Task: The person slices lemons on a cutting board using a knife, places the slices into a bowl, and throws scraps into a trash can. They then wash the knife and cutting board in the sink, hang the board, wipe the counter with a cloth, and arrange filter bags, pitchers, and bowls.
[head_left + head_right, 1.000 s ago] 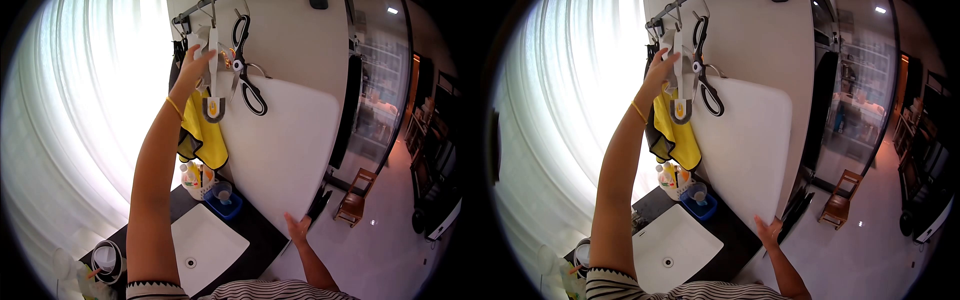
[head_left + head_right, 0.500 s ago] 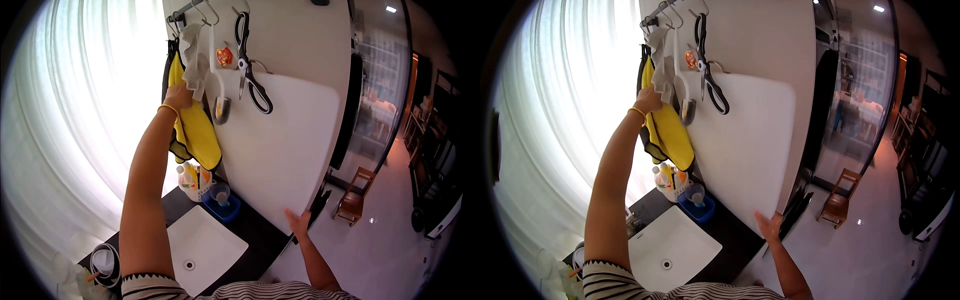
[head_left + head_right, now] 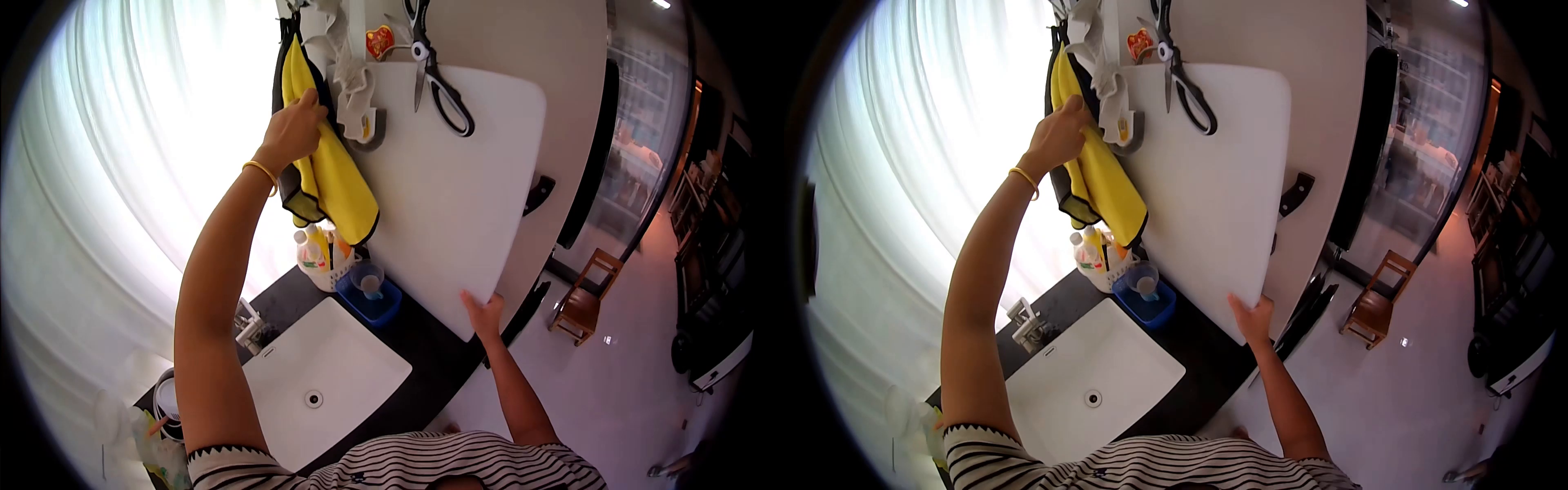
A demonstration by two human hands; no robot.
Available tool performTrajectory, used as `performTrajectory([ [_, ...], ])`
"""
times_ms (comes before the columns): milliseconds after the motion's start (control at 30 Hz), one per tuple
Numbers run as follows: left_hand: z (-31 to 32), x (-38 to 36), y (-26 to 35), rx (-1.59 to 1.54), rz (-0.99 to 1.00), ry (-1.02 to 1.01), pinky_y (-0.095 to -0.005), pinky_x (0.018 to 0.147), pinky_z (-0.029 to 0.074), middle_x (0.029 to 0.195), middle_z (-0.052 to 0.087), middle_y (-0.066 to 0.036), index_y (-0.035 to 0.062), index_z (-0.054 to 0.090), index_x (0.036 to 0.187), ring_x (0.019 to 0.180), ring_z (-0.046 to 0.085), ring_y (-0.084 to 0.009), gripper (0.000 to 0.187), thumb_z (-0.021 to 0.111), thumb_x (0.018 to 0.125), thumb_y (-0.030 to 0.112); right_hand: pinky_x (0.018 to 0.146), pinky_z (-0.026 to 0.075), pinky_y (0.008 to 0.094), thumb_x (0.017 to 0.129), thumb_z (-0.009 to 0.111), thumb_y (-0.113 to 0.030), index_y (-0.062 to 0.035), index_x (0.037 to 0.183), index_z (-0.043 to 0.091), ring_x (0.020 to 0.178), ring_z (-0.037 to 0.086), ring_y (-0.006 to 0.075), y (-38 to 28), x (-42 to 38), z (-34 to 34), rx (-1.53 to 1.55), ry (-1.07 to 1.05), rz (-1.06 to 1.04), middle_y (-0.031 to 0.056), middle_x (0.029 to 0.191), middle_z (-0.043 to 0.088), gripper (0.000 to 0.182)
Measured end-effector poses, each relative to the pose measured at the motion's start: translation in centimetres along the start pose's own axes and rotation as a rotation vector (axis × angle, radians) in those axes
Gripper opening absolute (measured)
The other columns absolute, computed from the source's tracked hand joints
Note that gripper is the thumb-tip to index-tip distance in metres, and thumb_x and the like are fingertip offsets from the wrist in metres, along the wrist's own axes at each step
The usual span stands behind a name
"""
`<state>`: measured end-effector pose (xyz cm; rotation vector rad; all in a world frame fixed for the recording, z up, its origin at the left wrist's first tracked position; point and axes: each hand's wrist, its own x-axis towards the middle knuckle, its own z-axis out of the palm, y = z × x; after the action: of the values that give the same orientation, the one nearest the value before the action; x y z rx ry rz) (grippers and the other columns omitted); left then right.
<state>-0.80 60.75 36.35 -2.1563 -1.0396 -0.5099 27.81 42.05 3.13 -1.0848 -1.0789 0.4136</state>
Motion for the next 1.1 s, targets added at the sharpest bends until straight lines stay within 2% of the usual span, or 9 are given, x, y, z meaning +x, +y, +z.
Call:
performTrajectory([
  [233, 0.9, -7.0, 6.5, -0.395, -0.258, 0.393, -0.0401, 0.080, 0.049, 0.120, 0.046, -0.016, 0.0084, 0.058, 0.109, 0.101, 0.054, -0.0333, 0.042, 0.063, 0.067, 0.003, 0.068, 0.048, 0.0262, 0.079, 0.070, -0.010, 0.0059, 0.091, 0.065, 0.076, 0.060, 0.0106, 2.0, 1.9, 1.2, 0.050, -0.050, 0.009, 0.0070, 0.083, 0.067, 0.020],
  [367, 3.4, -19.4, 15.8, -0.742, -0.288, 0.324, -0.0393, 0.075, 0.050, 0.103, 0.056, -0.013, 0.0065, 0.059, 0.095, 0.094, 0.057, -0.0317, 0.029, 0.060, 0.067, 0.003, 0.075, 0.048, 0.0284, 0.079, 0.070, -0.011, 0.0073, 0.093, 0.064, 0.081, 0.061, 0.0138, 3.0, 2.7, 1.3, 0.009, -0.049, 0.014, 0.0085, 0.088, 0.067, 0.024],
  [433, 4.3, -26.3, 21.1, -0.843, -0.335, 0.152, -0.0381, 0.063, 0.051, 0.104, 0.057, -0.010, 0.0072, 0.060, 0.087, 0.077, 0.061, -0.0312, 0.018, 0.059, 0.069, 0.004, 0.077, 0.048, 0.0299, 0.080, 0.070, -0.012, 0.0075, 0.096, 0.064, 0.084, 0.061, 0.0150, 2.1, 3.0, 1.4, 0.047, -0.070, 0.037, 0.0101, 0.092, 0.066, 0.026],
  [567, 1.2, -37.6, 28.3, -0.914, -0.483, -0.286, -0.0348, 0.060, 0.050, 0.104, 0.059, -0.006, 0.0079, 0.060, 0.084, 0.067, 0.061, -0.0265, 0.011, 0.058, 0.074, 0.005, 0.077, 0.048, 0.0299, 0.080, 0.070, -0.013, 0.0075, 0.100, 0.062, 0.087, 0.061, 0.0159, 1.1, 2.8, 2.1, 0.011, -0.132, 0.100, 0.0113, 0.097, 0.065, 0.030],
  [733, -3.2, -43.6, 31.4, -0.903, -0.784, -0.292, -0.0310, 0.054, 0.049, 0.095, 0.062, -0.006, 0.0060, 0.061, 0.082, 0.060, 0.060, -0.0236, 0.011, 0.059, 0.073, 0.001, 0.080, 0.050, 0.0291, 0.081, 0.069, -0.011, 0.0077, 0.116, 0.051, 0.093, 0.061, 0.0187, 5.4, -0.1, -2.2, -0.045, -0.158, 0.155, 0.0149, 0.107, 0.061, 0.044],
  [867, -5.5, -45.7, 32.6, -0.785, -1.002, -0.250, -0.0330, 0.057, 0.050, 0.093, 0.063, -0.006, 0.0064, 0.062, 0.084, 0.064, 0.061, -0.0256, 0.013, 0.060, 0.072, 0.003, 0.075, 0.051, 0.0280, 0.085, 0.061, -0.006, 0.0008, 0.120, 0.049, 0.087, 0.060, 0.0184, 4.8, -6.1, -6.2, -0.295, -0.125, 0.103, 0.0133, 0.105, 0.059, 0.037],
  [933, -7.1, -46.2, 33.3, -0.728, -1.062, -0.223, -0.0319, 0.057, 0.050, 0.093, 0.063, -0.007, 0.0061, 0.063, 0.085, 0.065, 0.062, -0.0249, 0.014, 0.060, 0.072, 0.003, 0.076, 0.048, 0.0257, 0.085, 0.061, -0.006, -0.0017, 0.116, 0.053, 0.089, 0.058, 0.0156, 3.7, -9.3, -7.1, -0.410, -0.394, 0.093, 0.0093, 0.104, 0.060, 0.032],
  [1033, -9.1, -47.6, 35.0, -0.695, -1.142, -0.292, -0.0315, 0.058, 0.050, 0.092, 0.063, -0.007, 0.0051, 0.062, 0.086, 0.066, 0.062, -0.0245, 0.015, 0.060, 0.071, 0.004, 0.090, 0.044, 0.0390, 0.083, 0.061, -0.010, -0.0013, 0.118, 0.053, 0.104, 0.056, 0.0316, 2.6, -10.8, -4.1, -0.577, -0.755, -0.395, 0.0146, 0.113, 0.058, 0.038],
  [1100, -10.2, -49.4, 35.7, -0.701, -1.171, -0.339, -0.0317, 0.059, 0.050, 0.091, 0.063, -0.007, 0.0049, 0.062, 0.086, 0.066, 0.062, -0.0250, 0.015, 0.059, 0.072, 0.004, 0.104, 0.031, 0.0435, 0.088, 0.054, -0.019, -0.0029, 0.130, 0.044, 0.125, 0.039, 0.0352, 3.2, -10.7, -1.1, -0.568, -0.880, -0.472, 0.0174, 0.132, 0.045, 0.046],
])
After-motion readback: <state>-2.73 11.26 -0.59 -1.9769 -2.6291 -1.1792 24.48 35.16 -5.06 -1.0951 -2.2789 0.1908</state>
